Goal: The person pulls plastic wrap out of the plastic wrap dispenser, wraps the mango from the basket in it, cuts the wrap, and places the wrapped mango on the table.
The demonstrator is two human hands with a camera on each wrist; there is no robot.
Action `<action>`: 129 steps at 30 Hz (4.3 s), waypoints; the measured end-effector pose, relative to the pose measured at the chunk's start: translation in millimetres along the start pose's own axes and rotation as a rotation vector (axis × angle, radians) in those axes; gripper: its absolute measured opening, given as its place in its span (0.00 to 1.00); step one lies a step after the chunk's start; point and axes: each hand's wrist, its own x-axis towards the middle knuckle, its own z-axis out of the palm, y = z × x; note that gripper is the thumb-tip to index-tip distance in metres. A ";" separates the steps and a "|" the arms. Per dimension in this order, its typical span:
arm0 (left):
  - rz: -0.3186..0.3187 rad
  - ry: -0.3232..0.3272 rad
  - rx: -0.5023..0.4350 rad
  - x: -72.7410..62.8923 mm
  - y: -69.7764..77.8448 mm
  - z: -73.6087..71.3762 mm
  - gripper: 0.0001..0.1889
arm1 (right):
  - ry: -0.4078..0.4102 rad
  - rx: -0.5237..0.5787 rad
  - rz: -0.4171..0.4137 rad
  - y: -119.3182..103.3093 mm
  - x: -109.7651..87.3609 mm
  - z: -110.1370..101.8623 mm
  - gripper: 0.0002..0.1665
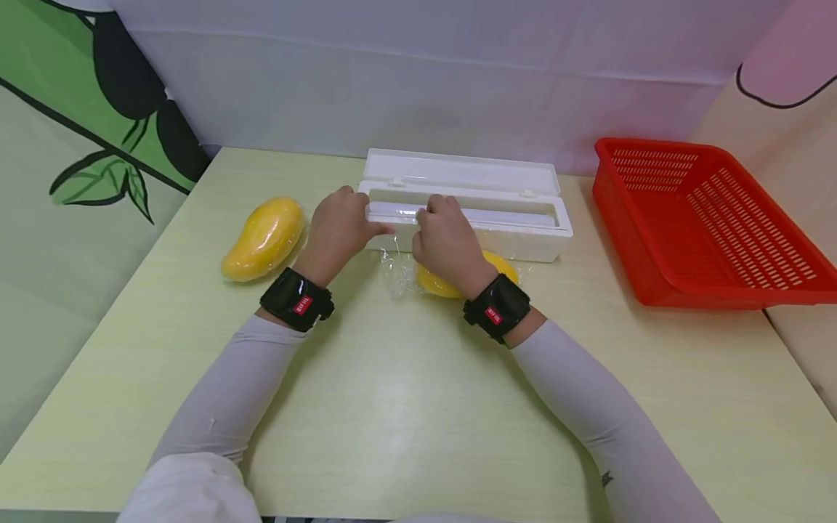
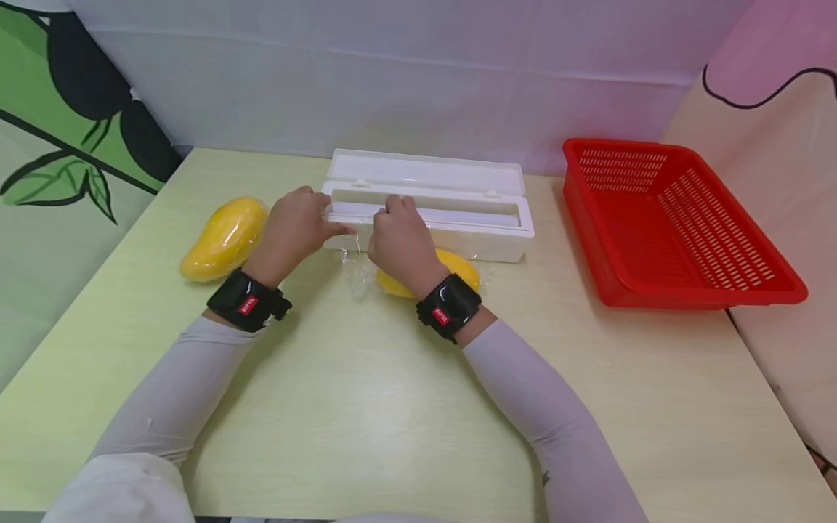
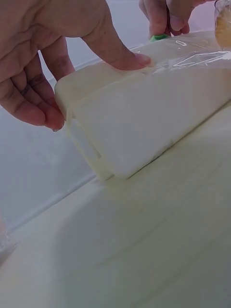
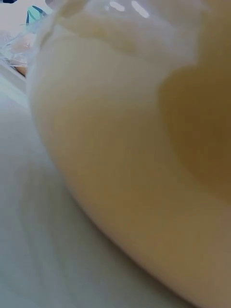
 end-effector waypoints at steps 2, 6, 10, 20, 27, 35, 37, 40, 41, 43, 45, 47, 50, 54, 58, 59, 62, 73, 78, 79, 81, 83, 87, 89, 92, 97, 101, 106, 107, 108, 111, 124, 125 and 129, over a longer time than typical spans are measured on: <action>0.008 0.002 0.006 0.0 -0.7 -0.1 0.29 | -0.007 -0.006 -0.002 -2.6 1.3 0.5 0.12; 0.016 -0.002 0.021 -0.8 -0.7 -2.4 0.29 | -0.024 -0.017 -0.010 -9.1 3.7 1.0 0.13; 0.018 -0.002 0.031 -1.4 -0.1 -4.0 0.30 | -0.023 -0.037 -0.027 -14.5 6.5 1.6 0.13; 0.032 0.031 0.040 -2.5 -0.3 -3.5 0.32 | -0.036 -0.049 -0.045 -23.3 12.8 6.7 0.13; 0.043 0.017 0.049 -3.0 -0.7 -1.9 0.29 | -0.038 -0.004 -0.043 -28.7 18.7 15.4 0.11; 0.061 0.012 0.081 -3.2 0.3 -1.7 0.16 | -0.070 0.002 -0.041 -36.7 26.9 19.4 0.12; 0.072 0.022 0.092 -3.5 0.1 -1.1 0.12 | -0.070 0.005 -0.047 -39.0 29.6 20.7 0.13; 0.086 0.033 0.094 -3.5 -0.9 0.2 0.09 | -0.072 0.035 -0.059 -42.2 34.3 23.8 0.12; 0.089 0.037 0.090 -3.5 -1.4 0.6 0.08 | -0.074 0.050 -0.062 -42.9 35.9 25.0 0.12; 0.092 0.038 0.071 -3.1 -2.4 1.4 0.08 | -0.082 0.066 -0.064 -44.3 38.7 26.4 0.11; 0.096 0.039 0.054 -2.3 -3.5 1.6 0.07 | -0.087 0.073 -0.068 -44.9 41.4 27.5 0.11; 0.092 0.042 0.050 -1.8 -4.4 1.2 0.07 | -0.091 0.076 -0.069 -45.5 43.2 26.7 0.10; 0.081 0.042 0.047 -1.4 -5.3 -0.3 0.07 | -0.094 0.090 -0.072 -46.4 44.5 25.6 0.09; 0.072 0.040 0.039 -2.1 -6.6 -0.8 0.08 | -0.104 0.089 -0.067 -48.5 44.5 26.5 0.09; 0.073 0.047 0.049 -2.6 -6.2 -1.3 0.08 | -0.107 0.086 -0.056 -49.8 43.3 26.0 0.10; 0.072 0.048 0.052 -2.9 -6.1 -1.5 0.08 | -0.108 0.087 -0.053 -50.2 43.1 25.7 0.10; 0.072 0.048 0.053 -3.8 -5.7 -2.1 0.08 | -0.112 0.085 -0.047 -50.7 42.4 24.6 0.11; 0.036 0.015 -0.023 -5.3 -6.1 -4.2 0.17 | -0.201 0.448 0.113 -32.6 32.1 2.4 0.27; 0.007 -0.055 -0.019 -4.2 -6.6 -7.9 0.30 | -0.189 0.538 0.190 -8.1 14.5 -25.9 0.24; -0.002 -0.073 -0.019 -3.8 -6.8 -8.9 0.31 | -0.190 0.524 0.183 -1.9 9.9 -30.8 0.23; -0.019 -0.111 -0.018 -3.2 -7.5 -11.1 0.33 | -0.198 0.479 0.167 9.6 -0.4 -37.4 0.21; -0.028 -0.140 -0.017 -2.6 -8.3 -12.7 0.35 | -0.226 0.440 0.165 18.7 -11.4 -40.2 0.21; -0.034 -0.166 -0.022 -2.9 -8.3 -15.1 0.39 | -0.284 0.349 0.150 29.2 -29.9 -39.9 0.28; -0.040 -0.162 -0.036 -4.1 -7.5 -17.3 0.41 | -0.292 0.304 0.125 32.4 -35.3 -38.8 0.31; -0.053 -0.145 -0.069 -6.3 -4.4 -22.5 0.41 | -0.287 0.258 0.096 36.5 -40.0 -40.2 0.33; -0.012 -0.161 -0.138 -5.1 3.5 -30.9 0.36 | -0.275 0.243 0.136 45.6 -49.0 -47.9 0.37; 0.045 -0.238 -0.199 -2.6 9.1 -34.6 0.30 | -0.282 0.201 0.133 52.6 -54.2 -45.9 0.46; 0.173 -0.346 -0.286 -2.8 15.3 -34.6 0.24 | -0.309 0.129 0.086 53.8 -55.3 -39.4 0.50; 0.204 -0.365 -0.305 -3.3 16.5 -34.2 0.23 | -0.316 0.122 0.083 53.6 -55.6 -39.1 0.49; 0.236 -0.380 -0.321 -4.0 17.8 -34.1 0.22 | -0.322 0.116 0.079 53.9 -55.8 -38.6 0.48; 0.330 -0.416 -0.344 -6.5 21.5 -33.9 0.14 | -0.325 0.105 0.078 55.2 -56.6 -38.2 0.44; 0.530 -0.467 -0.354 -17.1 41.4 -15.1 0.07 | -0.265 0.137 0.110 59.8 -57.0 -35.4 0.36; 0.534 -0.473 -0.349 -17.8 42.8 -12.0 0.08 | -0.265 0.137 0.115 59.2 -57.0 -35.6 0.36; 0.548 -0.458 -0.289 -20.2 47.1 -3.0 0.08 | -0.257 0.124 0.129 55.0 -57.1 -36.2 0.35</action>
